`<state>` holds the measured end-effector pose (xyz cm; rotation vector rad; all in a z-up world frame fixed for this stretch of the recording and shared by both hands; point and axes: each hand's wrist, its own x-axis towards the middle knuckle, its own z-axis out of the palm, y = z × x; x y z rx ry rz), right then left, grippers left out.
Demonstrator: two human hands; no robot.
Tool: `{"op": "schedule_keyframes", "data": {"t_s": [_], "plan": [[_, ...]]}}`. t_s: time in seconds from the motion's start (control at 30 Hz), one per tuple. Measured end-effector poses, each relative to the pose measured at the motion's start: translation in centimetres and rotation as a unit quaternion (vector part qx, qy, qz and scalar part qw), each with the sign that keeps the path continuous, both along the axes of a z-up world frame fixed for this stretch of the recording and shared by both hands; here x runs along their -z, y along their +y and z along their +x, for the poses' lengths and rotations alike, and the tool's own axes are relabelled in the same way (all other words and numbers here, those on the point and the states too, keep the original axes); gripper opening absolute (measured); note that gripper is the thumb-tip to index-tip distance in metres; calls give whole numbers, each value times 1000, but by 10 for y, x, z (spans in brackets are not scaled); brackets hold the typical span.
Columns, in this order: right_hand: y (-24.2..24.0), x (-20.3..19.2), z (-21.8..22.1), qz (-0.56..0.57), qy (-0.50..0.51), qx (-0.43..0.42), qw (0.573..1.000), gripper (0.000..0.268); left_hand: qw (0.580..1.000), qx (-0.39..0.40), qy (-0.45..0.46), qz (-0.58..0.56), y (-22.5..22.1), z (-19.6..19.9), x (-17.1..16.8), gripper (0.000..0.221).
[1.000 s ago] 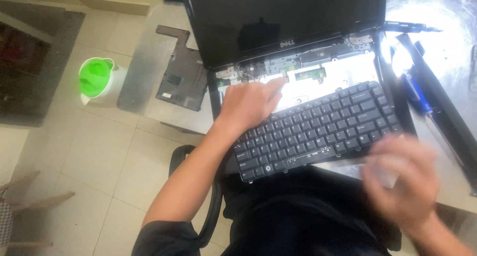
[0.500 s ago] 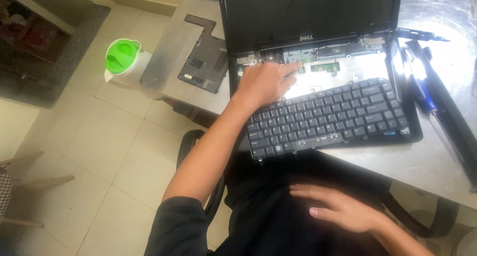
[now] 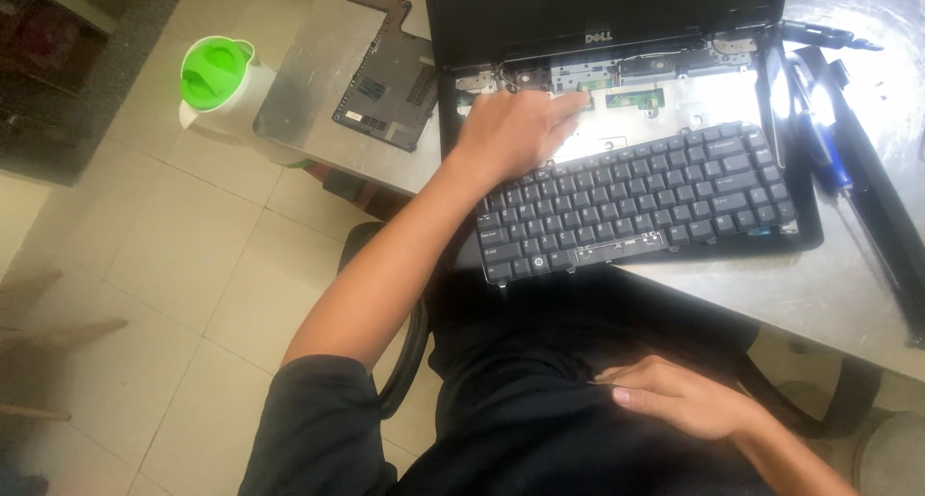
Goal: Connecting internal ribbon cables and installing a keyboard into a laptop chassis using a screwdriver.
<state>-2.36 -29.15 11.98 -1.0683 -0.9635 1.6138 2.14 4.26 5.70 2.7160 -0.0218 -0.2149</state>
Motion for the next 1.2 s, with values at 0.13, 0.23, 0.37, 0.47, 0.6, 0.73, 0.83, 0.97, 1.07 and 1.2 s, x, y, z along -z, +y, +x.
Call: {"op": "schedule_keyframes", "data": {"t_s": [0.13, 0.23, 0.37, 0.47, 0.6, 0.73, 0.83, 0.97, 1.07, 1.2], "plan": [[-36, 45, 1, -73, 3, -38, 997, 49, 1000, 14, -14, -12, 2, -3, -3, 29], [-47, 65, 4, -124, 41, -58, 990, 60, 990, 76, -118, -1, 14, -10, -3, 27], [-40, 67, -5, -111, 10, -28, 993, 77, 972, 100, -211, -15, 28, -31, -16, 15], [-38, 97, -19, -123, -42, 44, 990, 69, 965, 67, -254, -9, 35, -48, -20, 25], [-24, 121, -25, -35, -110, 137, 984, 49, 957, -51, -268, -96, 23, -89, -36, 35], [-24, 146, -25, 8, -150, 171, 974, 41, 965, -77, -229, -106, 3, -128, -35, 49], [-20, 160, -23, 1, -217, 185, 959, 38, 979, -124, -144, -75, -5, -147, -34, 70], [-12, 147, -6, 164, -414, 247, 861, 7, 994, -108, -14, -1, -12, -160, -30, 127], [-20, 108, 18, 258, -400, 243, 845, 8, 995, -86, 8, 55, -23, -160, -24, 150], [-235, 305, 126, 125, -460, 223, 851, 64, 991, -64, -14, 114, -37, -160, -25, 152]]}}
